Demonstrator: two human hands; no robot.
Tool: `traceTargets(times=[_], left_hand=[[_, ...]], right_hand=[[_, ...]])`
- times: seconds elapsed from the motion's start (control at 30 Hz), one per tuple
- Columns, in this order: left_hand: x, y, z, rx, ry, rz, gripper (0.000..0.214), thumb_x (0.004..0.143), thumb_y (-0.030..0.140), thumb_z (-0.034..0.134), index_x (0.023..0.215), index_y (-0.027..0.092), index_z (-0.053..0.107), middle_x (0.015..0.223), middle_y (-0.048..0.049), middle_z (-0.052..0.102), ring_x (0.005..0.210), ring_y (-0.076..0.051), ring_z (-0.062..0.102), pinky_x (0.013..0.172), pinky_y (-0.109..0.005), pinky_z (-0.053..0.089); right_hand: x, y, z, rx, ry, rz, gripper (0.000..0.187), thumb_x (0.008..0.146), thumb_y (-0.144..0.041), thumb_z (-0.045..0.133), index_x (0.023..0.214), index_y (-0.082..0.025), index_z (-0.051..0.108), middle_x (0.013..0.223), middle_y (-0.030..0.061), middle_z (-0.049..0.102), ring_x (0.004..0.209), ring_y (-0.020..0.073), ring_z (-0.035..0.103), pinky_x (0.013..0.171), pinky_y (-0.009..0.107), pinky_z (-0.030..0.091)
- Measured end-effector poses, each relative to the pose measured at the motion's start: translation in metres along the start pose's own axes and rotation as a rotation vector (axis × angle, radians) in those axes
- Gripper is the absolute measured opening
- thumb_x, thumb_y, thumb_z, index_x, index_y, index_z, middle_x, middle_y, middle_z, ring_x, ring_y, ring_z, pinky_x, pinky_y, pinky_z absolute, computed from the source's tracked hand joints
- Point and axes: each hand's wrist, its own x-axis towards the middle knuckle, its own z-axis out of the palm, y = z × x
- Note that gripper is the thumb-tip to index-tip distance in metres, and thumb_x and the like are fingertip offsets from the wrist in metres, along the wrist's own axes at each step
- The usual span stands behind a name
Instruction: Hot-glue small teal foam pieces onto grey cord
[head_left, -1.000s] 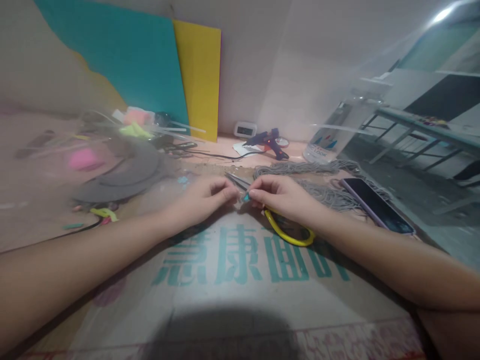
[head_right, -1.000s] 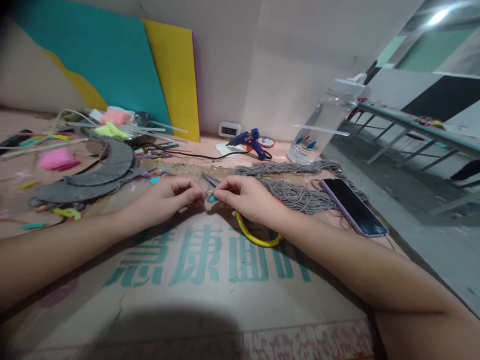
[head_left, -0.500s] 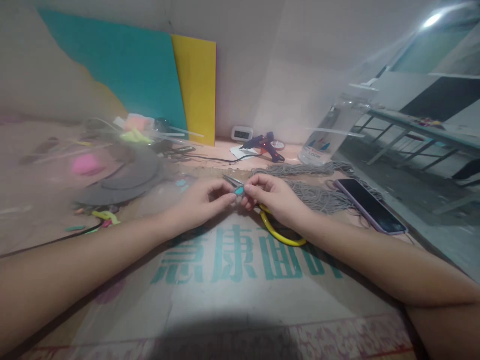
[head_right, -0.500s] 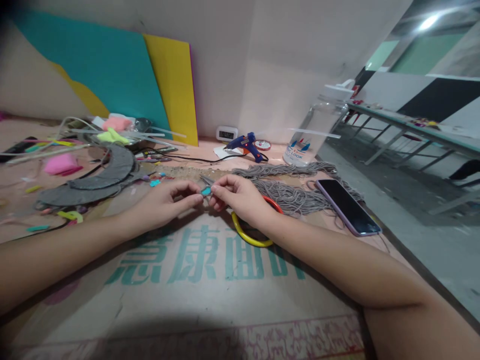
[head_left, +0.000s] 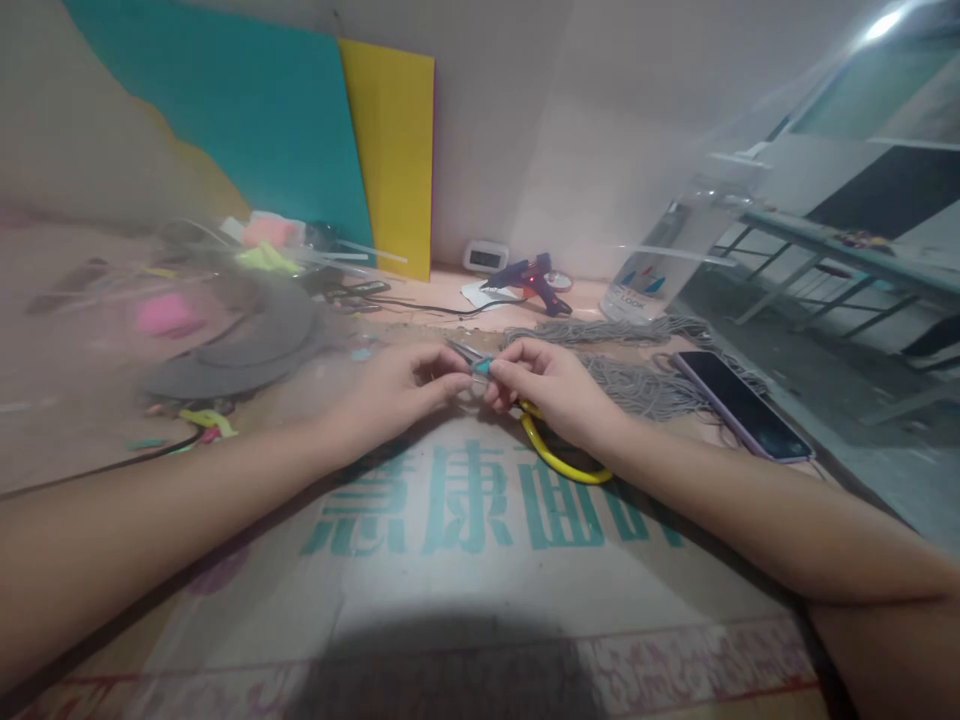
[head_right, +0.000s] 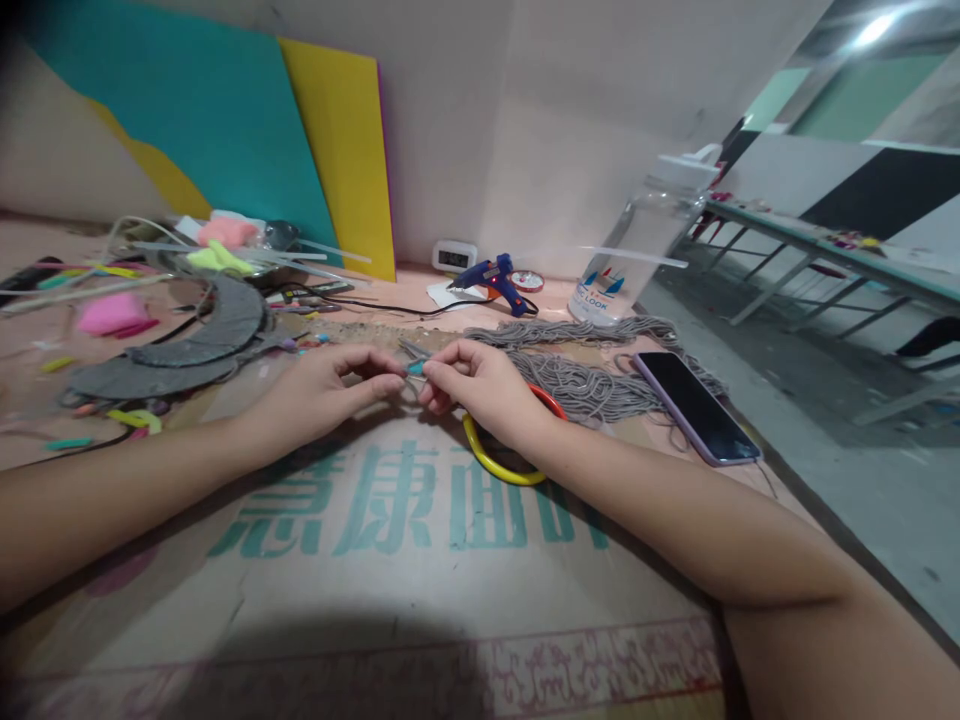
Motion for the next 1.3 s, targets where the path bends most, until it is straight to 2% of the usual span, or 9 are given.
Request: traceTargets(times=[0.17,0.4,0.63,0.8,1.03,1.17,1.3], left_hand=[[-0.0012,0.0038,-0.0007,0.061,-0.001,-0.013,0.029,0.088,0.043,0.058,0.081,0.017,0.07,0.078,-0.0014,0.072,0.071,-0.016,0.062,0.064,-0.024,0.044],[-0.0004,0.0006,0.0,0.073,0.026,0.01,0.023,0.087,0.036,0.055,0.083,0.017,0.067,0.08,-0.0016,0.071,0.074,-0.017,0.061,0.067,-0.025,0.045],[-0.0012,0.0013,-0.0012,0.098,0.016,0.039,0.021,0.085,0.034,0.053,0.079,0.017,0.065,0.078,-0.001,0.069,0.076,-0.018,0.06,0.068,-0.026,0.043],[-0.0011,0.0002,-0.0007,0.06,-0.002,0.045,0.022,0.089,0.033,0.052,0.084,0.016,0.066,0.081,-0.0014,0.07,0.077,-0.017,0.06,0.071,-0.026,0.043],[-0.0005,-0.0052,-0.0013,0.077,0.006,0.097,0.032,0.097,0.037,0.044,0.088,0.018,0.067,0.083,-0.0013,0.07,0.079,-0.018,0.062,0.072,-0.026,0.045],[-0.0005,-0.0015,0.0007,0.028,-0.006,0.062,0.027,0.092,0.041,0.054,0.095,0.019,0.069,0.092,-0.0018,0.073,0.083,-0.018,0.064,0.074,-0.026,0.047],[-0.001,0.0033,0.0031,0.078,0.014,0.029,0.027,0.082,0.044,0.067,0.088,0.018,0.067,0.086,-0.0019,0.072,0.078,-0.018,0.062,0.07,-0.027,0.045]], right_hand=[[-0.0027,-0.0027,0.0043,-0.069,0.01,0.011,0.019,0.085,-0.03,0.069,0.077,-0.018,0.056,0.065,-0.0006,0.071,0.055,0.0088,0.064,0.057,0.021,0.051],[-0.0045,0.0012,0.0046,-0.093,-0.035,-0.006,0.02,0.083,-0.034,0.071,0.082,-0.018,0.058,0.067,0.0005,0.072,0.058,0.0109,0.066,0.053,0.021,0.048],[-0.0035,0.0038,0.0054,-0.099,-0.059,-0.02,0.018,0.083,-0.032,0.07,0.082,-0.018,0.059,0.066,-0.0005,0.071,0.058,0.0104,0.065,0.057,0.023,0.052],[-0.0049,0.0009,0.0044,-0.12,-0.066,-0.053,0.02,0.087,-0.037,0.066,0.084,-0.017,0.06,0.07,0.0006,0.071,0.062,0.011,0.066,0.062,0.024,0.054],[-0.0038,-0.0038,0.0023,-0.111,-0.013,-0.02,0.024,0.087,-0.037,0.065,0.076,-0.018,0.058,0.066,-0.0009,0.069,0.057,0.009,0.063,0.06,0.022,0.052],[-0.0039,-0.004,0.0026,-0.114,-0.003,-0.037,0.023,0.087,-0.037,0.065,0.076,-0.018,0.058,0.066,-0.0014,0.069,0.057,0.0088,0.062,0.06,0.022,0.051],[-0.0062,-0.0034,0.0046,-0.142,-0.015,-0.041,0.023,0.088,-0.036,0.064,0.077,-0.018,0.059,0.067,-0.0009,0.069,0.059,0.0094,0.063,0.059,0.022,0.049]])
